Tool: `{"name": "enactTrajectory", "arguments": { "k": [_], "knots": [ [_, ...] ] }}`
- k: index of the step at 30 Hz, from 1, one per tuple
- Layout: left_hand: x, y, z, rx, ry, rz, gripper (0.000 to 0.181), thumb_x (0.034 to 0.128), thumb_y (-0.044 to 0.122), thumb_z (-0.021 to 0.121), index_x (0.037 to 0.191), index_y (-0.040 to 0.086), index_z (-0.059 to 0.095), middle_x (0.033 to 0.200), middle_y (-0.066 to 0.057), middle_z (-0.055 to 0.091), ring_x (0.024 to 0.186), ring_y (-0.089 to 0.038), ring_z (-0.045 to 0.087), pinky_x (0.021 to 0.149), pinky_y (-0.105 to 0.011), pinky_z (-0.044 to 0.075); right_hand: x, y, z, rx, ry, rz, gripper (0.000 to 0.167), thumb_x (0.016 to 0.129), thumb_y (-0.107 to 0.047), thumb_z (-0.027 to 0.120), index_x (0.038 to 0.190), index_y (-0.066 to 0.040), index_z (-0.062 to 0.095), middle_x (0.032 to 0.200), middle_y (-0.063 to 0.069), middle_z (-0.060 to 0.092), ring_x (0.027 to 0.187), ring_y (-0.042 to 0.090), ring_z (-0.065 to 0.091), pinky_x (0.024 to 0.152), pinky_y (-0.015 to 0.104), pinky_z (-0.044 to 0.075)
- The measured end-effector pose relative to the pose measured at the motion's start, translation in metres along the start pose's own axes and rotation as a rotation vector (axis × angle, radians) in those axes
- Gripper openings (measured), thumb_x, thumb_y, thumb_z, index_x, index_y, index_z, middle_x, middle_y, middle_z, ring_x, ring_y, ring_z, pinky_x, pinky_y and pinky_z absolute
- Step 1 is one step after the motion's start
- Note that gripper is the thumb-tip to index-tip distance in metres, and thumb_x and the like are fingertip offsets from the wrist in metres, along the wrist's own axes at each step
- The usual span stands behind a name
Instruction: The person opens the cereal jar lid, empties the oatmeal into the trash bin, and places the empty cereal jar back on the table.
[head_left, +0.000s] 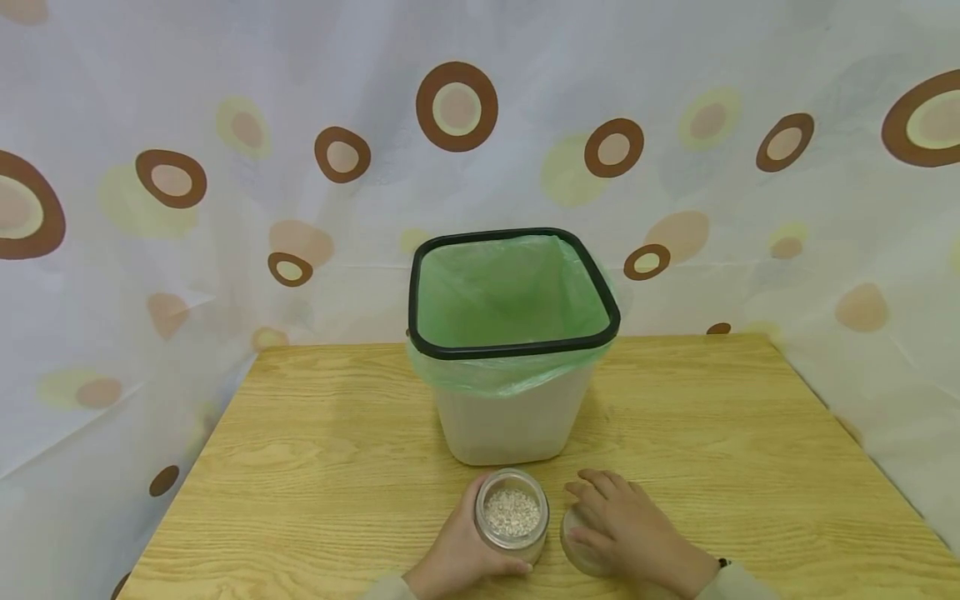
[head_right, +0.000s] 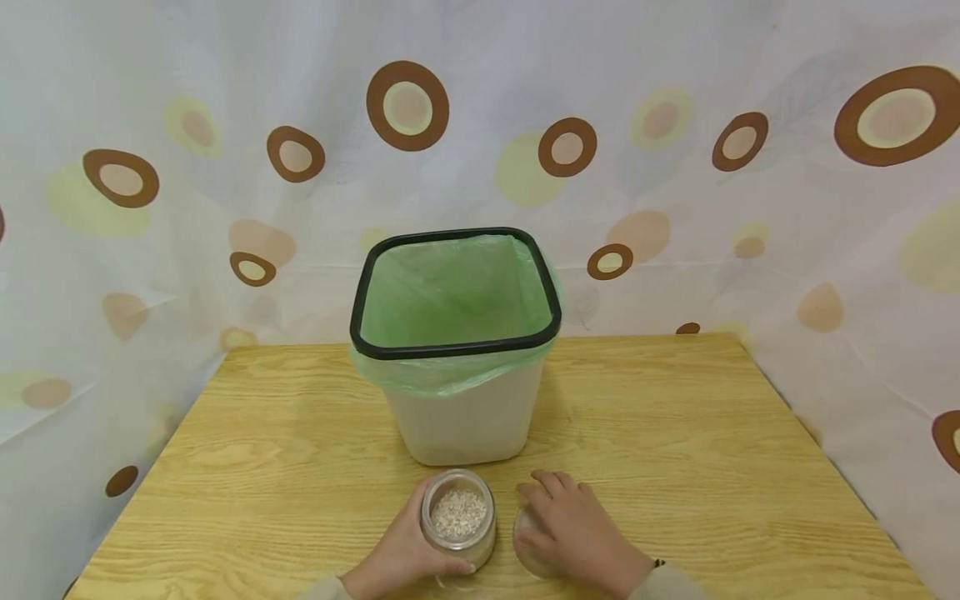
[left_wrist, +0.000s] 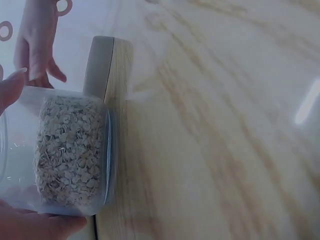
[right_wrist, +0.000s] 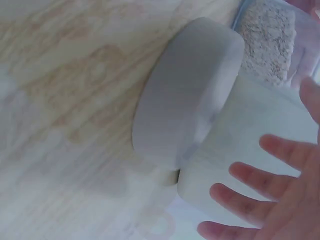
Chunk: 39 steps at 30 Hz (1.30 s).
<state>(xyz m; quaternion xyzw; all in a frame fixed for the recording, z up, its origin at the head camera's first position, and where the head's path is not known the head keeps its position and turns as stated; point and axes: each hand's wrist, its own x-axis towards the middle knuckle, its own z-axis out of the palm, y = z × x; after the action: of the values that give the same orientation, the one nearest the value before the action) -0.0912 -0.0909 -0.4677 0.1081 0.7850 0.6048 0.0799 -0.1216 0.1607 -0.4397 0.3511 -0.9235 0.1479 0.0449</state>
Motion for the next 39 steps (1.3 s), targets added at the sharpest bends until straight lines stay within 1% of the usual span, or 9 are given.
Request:
{"name": "enactTrajectory", "arguments": {
  "k": [5, 8, 10, 12, 15, 19, 28, 31, 39],
  "knots": [
    [-0.002, 0.002, 0.001, -0.010, 0.019, -0.018, 0.106, 0.0600, 0.014, 0.094, 0.144, 0.003, 0.030, 0.141, -0.013, 0.045, 0.129, -0.039, 0.042, 0.106, -0.060, 0.030, 0.005, 0.000, -0.012, 0.019, 0.098, 0.100, 0.044, 0.092, -0.036, 0.065, 0.120, -0.002, 0.063, 0.120, 0.017, 0.061, 0.108, 0.037, 0.059, 0.081, 0.056, 0.050],
    [-0.004, 0.004, 0.001, -0.046, 0.028, -0.043, 0.105, 0.0601, 0.012, 0.093, 0.144, 0.004, 0.031, 0.141, -0.013, 0.045, 0.129, -0.038, 0.043, 0.106, -0.061, 0.030, 0.009, 0.001, -0.021, 0.044, 0.175, 0.131, 0.040, 0.093, -0.030, 0.066, 0.119, -0.001, 0.063, 0.117, 0.017, 0.063, 0.105, 0.038, 0.061, 0.082, 0.055, 0.051],
    [-0.006, 0.006, 0.000, -0.072, 0.031, -0.059, 0.104, 0.0601, 0.011, 0.093, 0.144, 0.005, 0.032, 0.140, -0.011, 0.046, 0.129, -0.037, 0.043, 0.105, -0.061, 0.029, 0.012, 0.002, -0.029, 0.065, 0.206, 0.148, 0.039, 0.094, -0.028, 0.065, 0.119, 0.001, 0.062, 0.116, 0.019, 0.063, 0.105, 0.039, 0.061, 0.084, 0.055, 0.050],
    [-0.008, 0.009, -0.001, -0.088, 0.039, -0.066, 0.103, 0.0598, 0.011, 0.093, 0.143, 0.007, 0.033, 0.139, -0.010, 0.047, 0.128, -0.036, 0.044, 0.105, -0.061, 0.029, 0.015, 0.002, -0.038, 0.087, 0.213, 0.164, 0.039, 0.095, -0.027, 0.063, 0.120, 0.003, 0.061, 0.118, 0.021, 0.062, 0.107, 0.040, 0.060, 0.087, 0.056, 0.049],
    [-0.012, 0.015, -0.003, -0.098, 0.051, -0.054, 0.100, 0.0599, 0.011, 0.093, 0.142, 0.008, 0.036, 0.137, -0.010, 0.049, 0.126, -0.034, 0.046, 0.104, -0.061, 0.031, 0.020, 0.004, -0.049, 0.121, 0.204, 0.192, 0.043, 0.097, -0.028, 0.060, 0.123, 0.007, 0.058, 0.121, 0.023, 0.060, 0.112, 0.043, 0.057, 0.091, 0.057, 0.046],
    [-0.017, 0.025, -0.007, -0.125, 0.072, -0.033, 0.096, 0.0603, 0.012, 0.093, 0.140, 0.010, 0.039, 0.136, -0.011, 0.050, 0.124, -0.031, 0.046, 0.104, -0.058, 0.031, 0.026, 0.007, -0.060, 0.132, 0.223, 0.196, 0.047, 0.099, -0.029, 0.058, 0.127, 0.009, 0.054, 0.124, 0.025, 0.058, 0.114, 0.044, 0.056, 0.091, 0.057, 0.045],
    [-0.025, 0.034, -0.013, -0.174, 0.095, -0.064, 0.098, 0.0607, 0.017, 0.093, 0.142, 0.011, 0.038, 0.136, -0.012, 0.049, 0.124, -0.030, 0.046, 0.104, -0.059, 0.030, 0.036, 0.006, -0.083, 0.165, 0.264, 0.200, 0.052, 0.101, -0.029, 0.052, 0.134, 0.011, 0.046, 0.131, 0.029, 0.052, 0.116, 0.045, 0.052, 0.094, 0.059, 0.042],
    [-0.027, 0.037, -0.015, -0.164, 0.105, -0.058, 0.099, 0.0602, 0.018, 0.093, 0.142, 0.010, 0.038, 0.136, -0.010, 0.049, 0.125, -0.031, 0.045, 0.104, -0.060, 0.030, 0.038, 0.006, -0.085, 0.177, 0.267, 0.205, 0.055, 0.102, -0.030, 0.051, 0.137, 0.011, 0.042, 0.135, 0.030, 0.048, 0.116, 0.045, 0.052, 0.092, 0.060, 0.043],
    [-0.030, 0.049, -0.021, -0.097, 0.144, 0.004, 0.100, 0.0589, 0.018, 0.093, 0.142, 0.010, 0.039, 0.137, -0.008, 0.050, 0.126, -0.032, 0.045, 0.104, -0.062, 0.030, 0.041, 0.007, -0.093, 0.204, 0.273, 0.209, 0.056, 0.103, -0.030, 0.048, 0.140, 0.010, 0.036, 0.138, 0.030, 0.043, 0.116, 0.045, 0.051, 0.090, 0.061, 0.043]
  ]
}}
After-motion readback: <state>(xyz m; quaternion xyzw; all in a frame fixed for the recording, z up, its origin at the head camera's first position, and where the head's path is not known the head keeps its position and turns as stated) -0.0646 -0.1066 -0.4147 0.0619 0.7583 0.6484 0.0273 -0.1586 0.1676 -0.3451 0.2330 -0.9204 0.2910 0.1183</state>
